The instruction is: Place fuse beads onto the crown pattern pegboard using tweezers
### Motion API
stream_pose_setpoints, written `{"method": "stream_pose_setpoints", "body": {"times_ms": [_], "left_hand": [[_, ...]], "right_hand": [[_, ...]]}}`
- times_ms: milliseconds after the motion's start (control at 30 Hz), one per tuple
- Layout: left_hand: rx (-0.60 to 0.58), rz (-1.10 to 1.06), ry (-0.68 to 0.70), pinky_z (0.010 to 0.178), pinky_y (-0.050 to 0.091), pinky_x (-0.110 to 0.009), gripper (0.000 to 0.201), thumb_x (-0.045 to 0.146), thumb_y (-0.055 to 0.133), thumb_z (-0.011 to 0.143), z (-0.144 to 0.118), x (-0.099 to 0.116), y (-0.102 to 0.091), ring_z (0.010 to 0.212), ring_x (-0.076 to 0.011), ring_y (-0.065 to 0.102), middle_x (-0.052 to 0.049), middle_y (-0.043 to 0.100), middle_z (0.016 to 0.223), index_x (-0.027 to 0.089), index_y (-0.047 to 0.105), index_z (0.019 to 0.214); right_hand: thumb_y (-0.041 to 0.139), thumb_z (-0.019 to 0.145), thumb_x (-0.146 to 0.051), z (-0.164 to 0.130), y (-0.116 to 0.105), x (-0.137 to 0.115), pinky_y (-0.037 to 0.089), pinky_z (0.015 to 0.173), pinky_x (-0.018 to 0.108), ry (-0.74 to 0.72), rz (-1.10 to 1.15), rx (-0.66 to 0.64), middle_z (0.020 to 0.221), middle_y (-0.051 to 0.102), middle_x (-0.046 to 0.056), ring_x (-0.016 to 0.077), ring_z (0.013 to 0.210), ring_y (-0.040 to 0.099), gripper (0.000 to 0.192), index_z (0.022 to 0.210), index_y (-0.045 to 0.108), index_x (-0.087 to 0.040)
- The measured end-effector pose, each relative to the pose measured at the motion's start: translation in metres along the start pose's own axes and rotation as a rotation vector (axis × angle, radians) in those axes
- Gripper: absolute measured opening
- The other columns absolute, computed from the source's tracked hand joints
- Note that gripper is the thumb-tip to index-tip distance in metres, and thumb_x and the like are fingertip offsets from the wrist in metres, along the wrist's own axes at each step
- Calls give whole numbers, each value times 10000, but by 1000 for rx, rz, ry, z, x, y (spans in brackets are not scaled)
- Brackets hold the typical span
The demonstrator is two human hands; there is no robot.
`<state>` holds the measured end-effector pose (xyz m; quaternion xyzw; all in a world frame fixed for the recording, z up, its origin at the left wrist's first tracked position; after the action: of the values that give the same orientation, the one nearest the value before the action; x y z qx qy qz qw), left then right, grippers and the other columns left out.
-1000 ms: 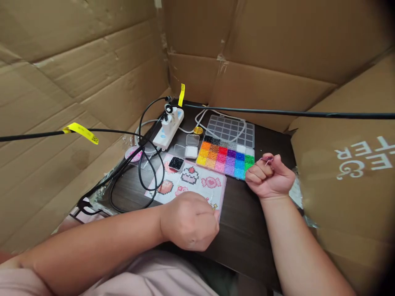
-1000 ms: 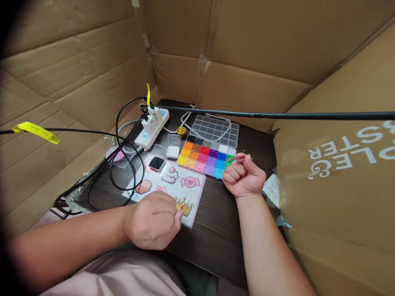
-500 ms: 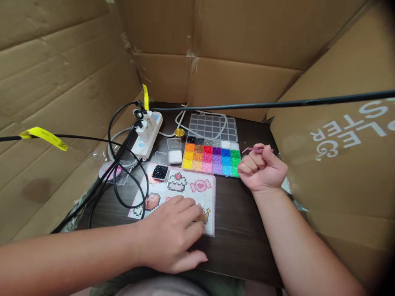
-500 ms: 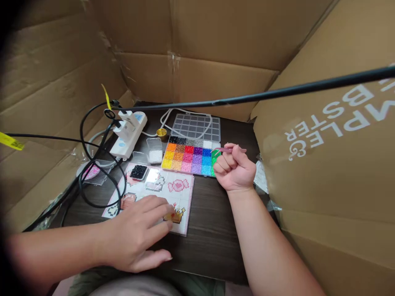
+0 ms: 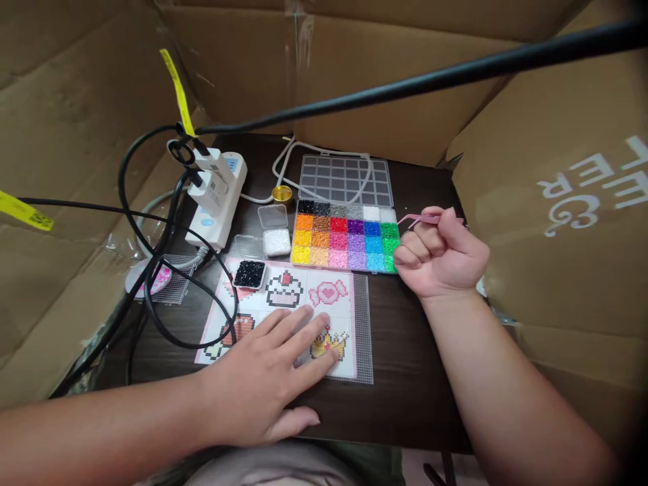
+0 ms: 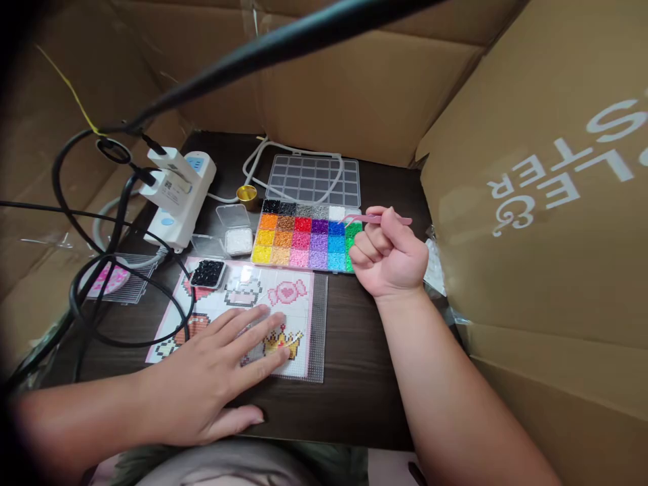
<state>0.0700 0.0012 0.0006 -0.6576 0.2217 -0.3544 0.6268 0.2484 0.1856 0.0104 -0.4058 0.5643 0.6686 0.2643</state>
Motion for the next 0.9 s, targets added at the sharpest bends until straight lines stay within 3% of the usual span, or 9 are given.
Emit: {"method": "stream_pose_setpoints", "body": {"times_ms": [267, 900], "left_hand": [[25, -17, -15, 1101, 349, -537, 540, 564, 476, 947, 7, 6, 1, 1399, -375, 408, -134, 430, 1542, 275, 504, 1403], [46, -30, 51, 1100, 326, -560, 656, 584, 487, 932, 35, 28, 7, 1394, -420, 403, -224, 371, 1559, 201, 443, 1463]], "right_hand": [[686, 886, -384, 0, -1, 0, 125, 388, 247, 20, -57, 26, 514, 116, -83, 85, 408, 102, 146, 815, 632, -269], [617, 923, -327, -3, 0, 6, 97, 406, 266, 105, -35, 94, 474, 181, -80, 74, 424, 95, 169, 787, 669, -243]]}}
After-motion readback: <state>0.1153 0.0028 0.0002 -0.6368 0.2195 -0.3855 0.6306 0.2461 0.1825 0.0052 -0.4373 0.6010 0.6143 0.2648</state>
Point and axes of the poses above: each hand's wrist, its own z-axis towards the middle knuckle, its own y-axis out of the palm, x = y × z, the point moved 8 cm from there along z, towards the middle knuckle
